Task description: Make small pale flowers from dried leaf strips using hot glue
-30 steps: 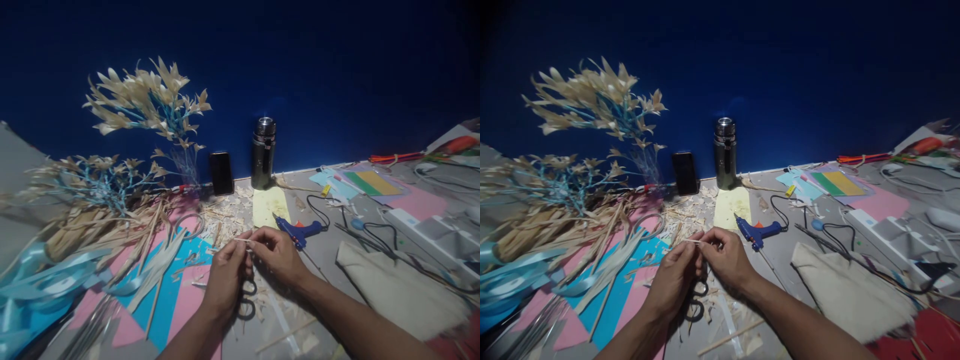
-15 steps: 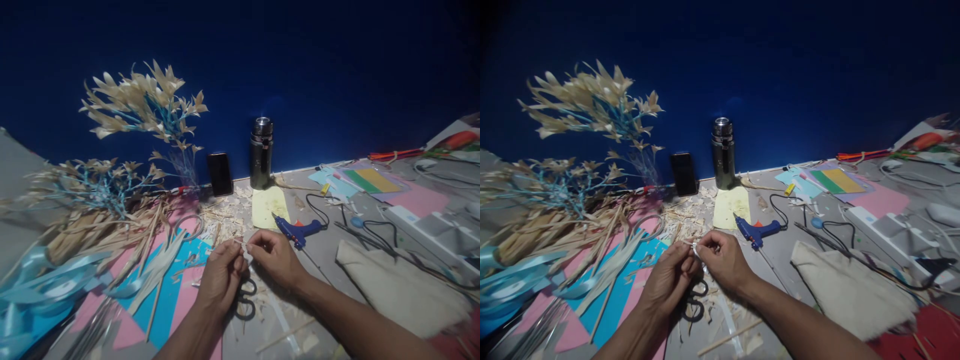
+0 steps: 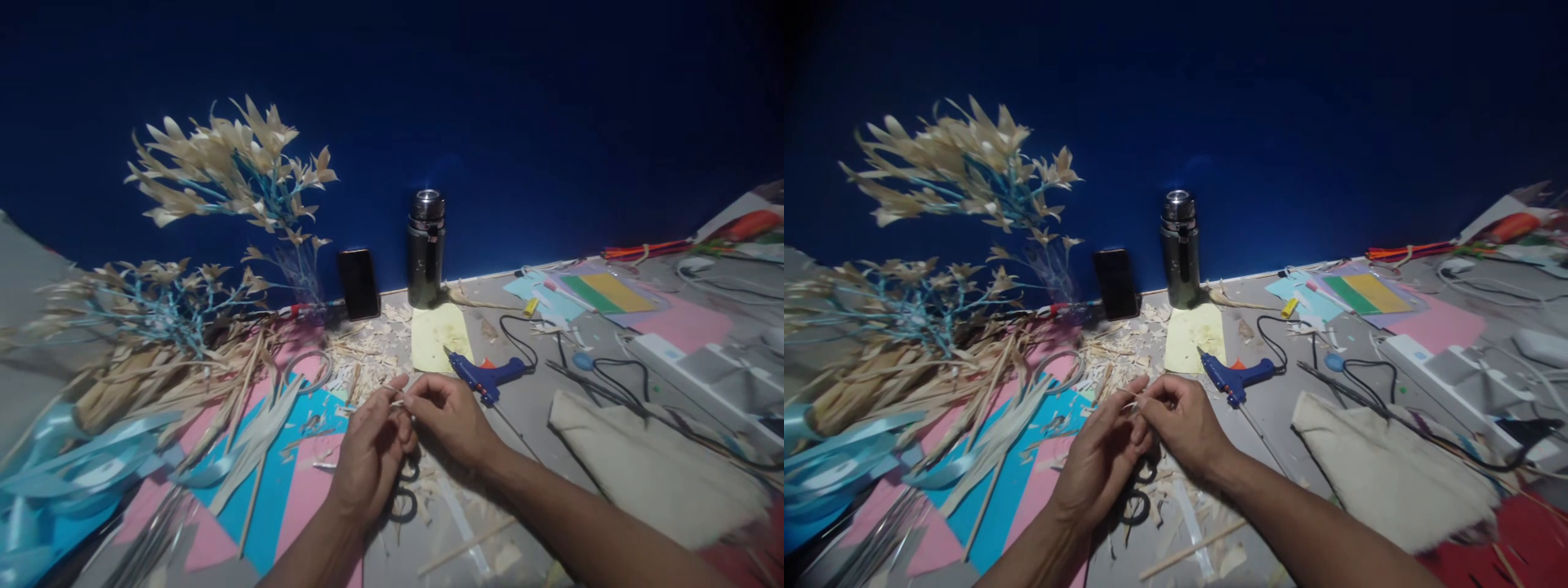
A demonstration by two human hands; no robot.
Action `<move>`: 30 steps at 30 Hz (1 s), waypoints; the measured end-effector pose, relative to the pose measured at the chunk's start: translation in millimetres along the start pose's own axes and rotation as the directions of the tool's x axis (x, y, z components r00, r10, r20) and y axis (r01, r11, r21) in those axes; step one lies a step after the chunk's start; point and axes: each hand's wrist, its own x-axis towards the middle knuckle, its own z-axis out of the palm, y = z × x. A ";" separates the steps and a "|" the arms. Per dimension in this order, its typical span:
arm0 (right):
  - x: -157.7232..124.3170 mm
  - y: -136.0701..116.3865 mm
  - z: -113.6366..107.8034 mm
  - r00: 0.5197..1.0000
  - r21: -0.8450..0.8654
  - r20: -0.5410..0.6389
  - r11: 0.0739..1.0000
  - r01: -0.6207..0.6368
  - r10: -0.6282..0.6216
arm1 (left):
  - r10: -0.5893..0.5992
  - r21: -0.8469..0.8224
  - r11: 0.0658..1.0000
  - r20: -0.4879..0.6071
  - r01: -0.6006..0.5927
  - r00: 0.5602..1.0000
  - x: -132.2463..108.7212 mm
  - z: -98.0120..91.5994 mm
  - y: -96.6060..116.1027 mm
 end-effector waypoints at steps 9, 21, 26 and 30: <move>3.9 3.5 0.3 0.994 0.131 0.054 0.987 -0.098 0.092 | 0.082 0.244 0.967 -0.019 -0.075 0.996 1.6 -4.5 -6.3; 4.9 3.4 -4.3 0.993 -0.019 0.025 0.993 -0.113 0.114 | 0.062 0.107 0.993 -0.089 -0.053 0.994 7.4 -8.4 1.7; 3.4 4.9 -5.2 0.989 -0.035 0.031 0.989 -0.141 0.142 | 0.018 0.063 0.998 -0.100 -0.012 0.995 9.3 -9.4 3.2; 2.7 5.1 -4.5 0.990 -0.033 0.030 0.990 -0.139 0.140 | 0.023 0.054 0.998 -0.110 -0.017 0.994 8.6 -7.6 3.6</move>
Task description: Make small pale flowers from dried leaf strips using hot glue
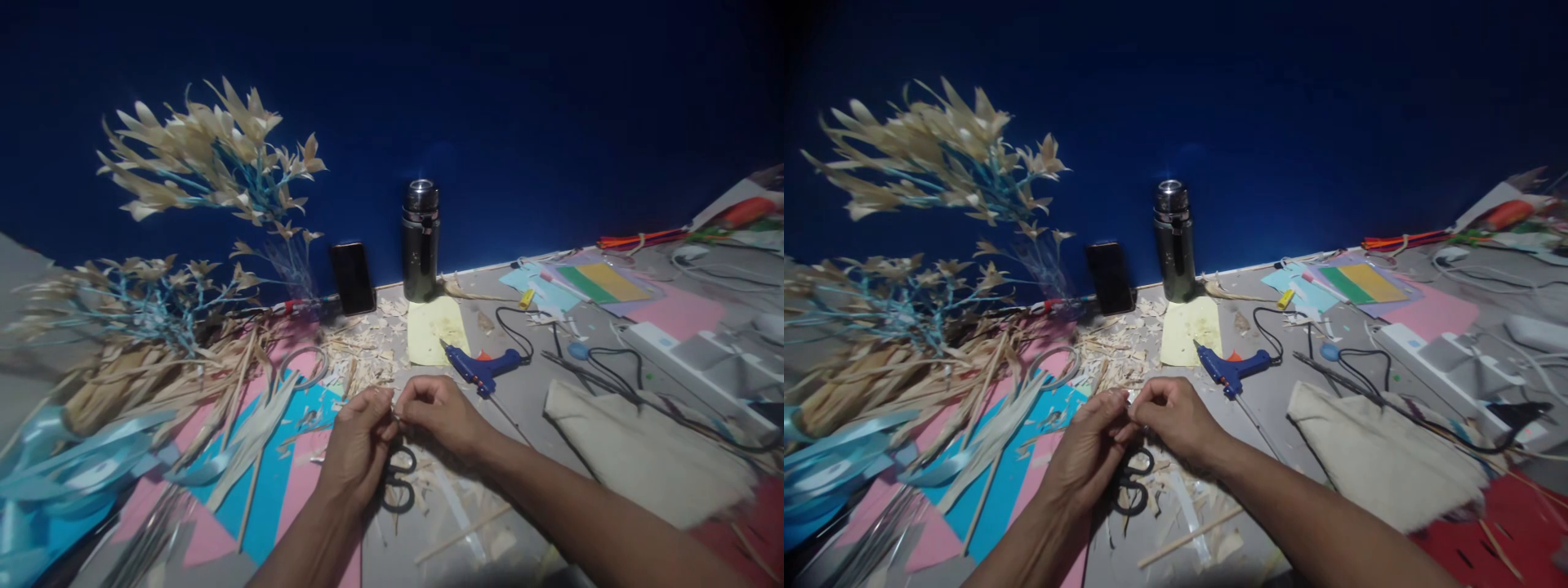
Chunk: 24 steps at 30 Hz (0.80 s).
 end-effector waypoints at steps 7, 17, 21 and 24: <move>1.2 -5.7 -2.0 0.994 -0.046 -0.094 0.998 0.045 -0.049 | 0.061 0.112 0.992 0.044 -0.066 0.997 -2.2 -1.7 1.1; -1.3 -13.1 -2.2 0.984 -0.125 -0.147 0.988 0.088 -0.106 | 0.147 0.280 0.951 -0.022 -0.135 0.989 -10.5 3.6 3.5; 1.3 -15.3 -5.5 0.985 -0.096 -0.149 0.993 0.069 -0.082 | 0.253 0.344 0.914 -0.061 -0.217 0.966 -54.7 14.6 20.1; 2.2 -15.8 -7.3 0.987 -0.102 -0.139 0.992 0.070 -0.084 | 0.119 0.412 0.883 0.263 -0.223 0.957 -90.0 8.6 32.0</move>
